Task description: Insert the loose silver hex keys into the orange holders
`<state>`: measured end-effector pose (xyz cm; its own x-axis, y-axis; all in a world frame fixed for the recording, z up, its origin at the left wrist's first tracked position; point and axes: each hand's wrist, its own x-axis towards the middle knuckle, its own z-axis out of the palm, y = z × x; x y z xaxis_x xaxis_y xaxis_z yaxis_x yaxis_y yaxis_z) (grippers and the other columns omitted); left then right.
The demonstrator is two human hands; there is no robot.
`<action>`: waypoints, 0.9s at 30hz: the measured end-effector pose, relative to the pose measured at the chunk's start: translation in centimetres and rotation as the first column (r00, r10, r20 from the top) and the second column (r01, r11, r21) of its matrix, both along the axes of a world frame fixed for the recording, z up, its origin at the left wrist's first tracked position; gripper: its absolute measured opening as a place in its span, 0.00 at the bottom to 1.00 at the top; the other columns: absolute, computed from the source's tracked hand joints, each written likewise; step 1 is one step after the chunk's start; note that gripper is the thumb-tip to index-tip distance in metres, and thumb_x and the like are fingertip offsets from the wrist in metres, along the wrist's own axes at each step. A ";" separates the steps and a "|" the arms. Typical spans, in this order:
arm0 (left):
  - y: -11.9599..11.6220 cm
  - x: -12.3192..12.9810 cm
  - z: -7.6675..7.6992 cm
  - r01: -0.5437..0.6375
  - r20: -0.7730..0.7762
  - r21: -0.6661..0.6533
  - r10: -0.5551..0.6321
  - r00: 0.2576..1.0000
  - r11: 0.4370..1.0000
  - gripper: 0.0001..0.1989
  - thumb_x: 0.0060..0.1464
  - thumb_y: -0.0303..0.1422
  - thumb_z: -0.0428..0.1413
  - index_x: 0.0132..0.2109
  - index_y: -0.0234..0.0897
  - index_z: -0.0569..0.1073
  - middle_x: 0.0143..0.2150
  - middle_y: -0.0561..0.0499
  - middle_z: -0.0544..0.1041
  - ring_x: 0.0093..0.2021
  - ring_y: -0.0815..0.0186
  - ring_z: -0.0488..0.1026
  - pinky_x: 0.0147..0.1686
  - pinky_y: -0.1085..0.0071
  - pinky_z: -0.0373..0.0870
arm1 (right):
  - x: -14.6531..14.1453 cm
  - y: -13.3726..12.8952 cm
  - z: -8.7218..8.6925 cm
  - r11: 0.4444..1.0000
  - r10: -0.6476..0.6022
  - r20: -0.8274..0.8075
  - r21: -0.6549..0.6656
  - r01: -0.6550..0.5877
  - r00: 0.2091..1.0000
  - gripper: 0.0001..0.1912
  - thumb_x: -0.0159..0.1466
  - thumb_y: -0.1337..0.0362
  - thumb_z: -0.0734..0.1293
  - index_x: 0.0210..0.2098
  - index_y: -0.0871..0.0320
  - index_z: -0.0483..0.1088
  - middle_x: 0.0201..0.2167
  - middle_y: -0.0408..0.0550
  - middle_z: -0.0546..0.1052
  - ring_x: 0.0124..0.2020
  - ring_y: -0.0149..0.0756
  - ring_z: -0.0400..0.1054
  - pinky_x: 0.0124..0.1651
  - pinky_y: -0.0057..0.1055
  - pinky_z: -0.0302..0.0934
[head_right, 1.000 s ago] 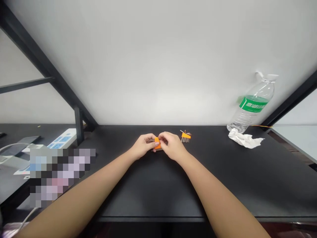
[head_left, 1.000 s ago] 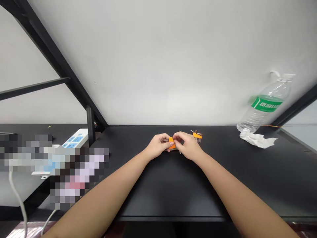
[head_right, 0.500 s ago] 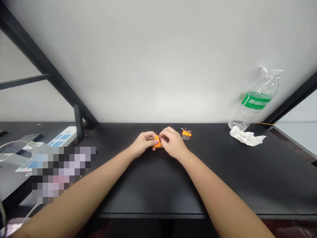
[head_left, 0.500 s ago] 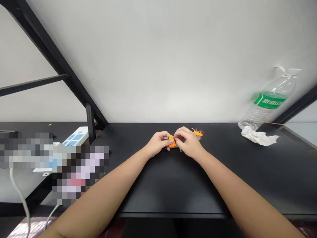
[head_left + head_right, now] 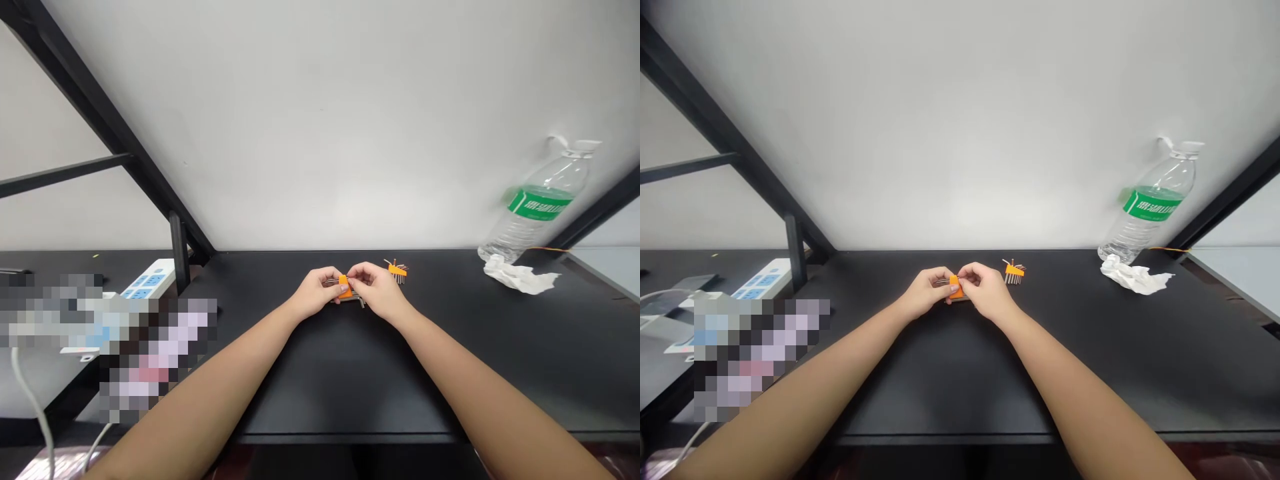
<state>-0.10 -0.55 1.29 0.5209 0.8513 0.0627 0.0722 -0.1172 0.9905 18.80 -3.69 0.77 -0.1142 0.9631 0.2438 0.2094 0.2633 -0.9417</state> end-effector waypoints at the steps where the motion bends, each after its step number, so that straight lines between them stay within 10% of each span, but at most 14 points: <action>1: 0.0 0.0 0.0 0.000 -0.001 -0.006 0.000 1.000 1.000 0.15 0.53 0.41 0.66 0.36 0.33 0.75 0.30 0.51 0.77 0.27 0.69 0.73 0.31 0.71 0.71 | 0.0 0.0 0.0 1.000 0.004 0.002 0.002 -0.004 1.000 0.06 0.61 0.62 0.67 0.37 0.56 0.72 0.34 0.43 0.75 0.34 0.34 0.69 0.39 0.32 0.65; 18: 1.0 -0.4 -0.6 -0.075 -0.038 0.032 0.076 0.996 0.997 0.13 0.51 0.38 0.65 0.34 0.33 0.73 0.29 0.51 0.77 0.25 0.70 0.72 0.30 0.71 0.70 | 3.3 1.1 0.7 0.958 -0.084 0.169 -0.258 0.127 0.982 0.08 0.52 0.68 0.64 0.32 0.56 0.72 0.25 0.40 0.73 0.27 0.32 0.68 0.32 0.28 0.62; 27: 1.2 -0.5 -0.9 -0.105 -0.014 0.042 0.106 0.994 0.994 0.12 0.51 0.38 0.65 0.34 0.34 0.73 0.29 0.52 0.77 0.25 0.71 0.72 0.30 0.72 0.70 | 3.7 1.4 0.3 0.979 -0.037 0.648 -0.129 0.157 0.761 0.10 0.53 0.74 0.65 0.28 0.56 0.75 0.30 0.46 0.79 0.31 0.36 0.71 0.34 0.30 0.59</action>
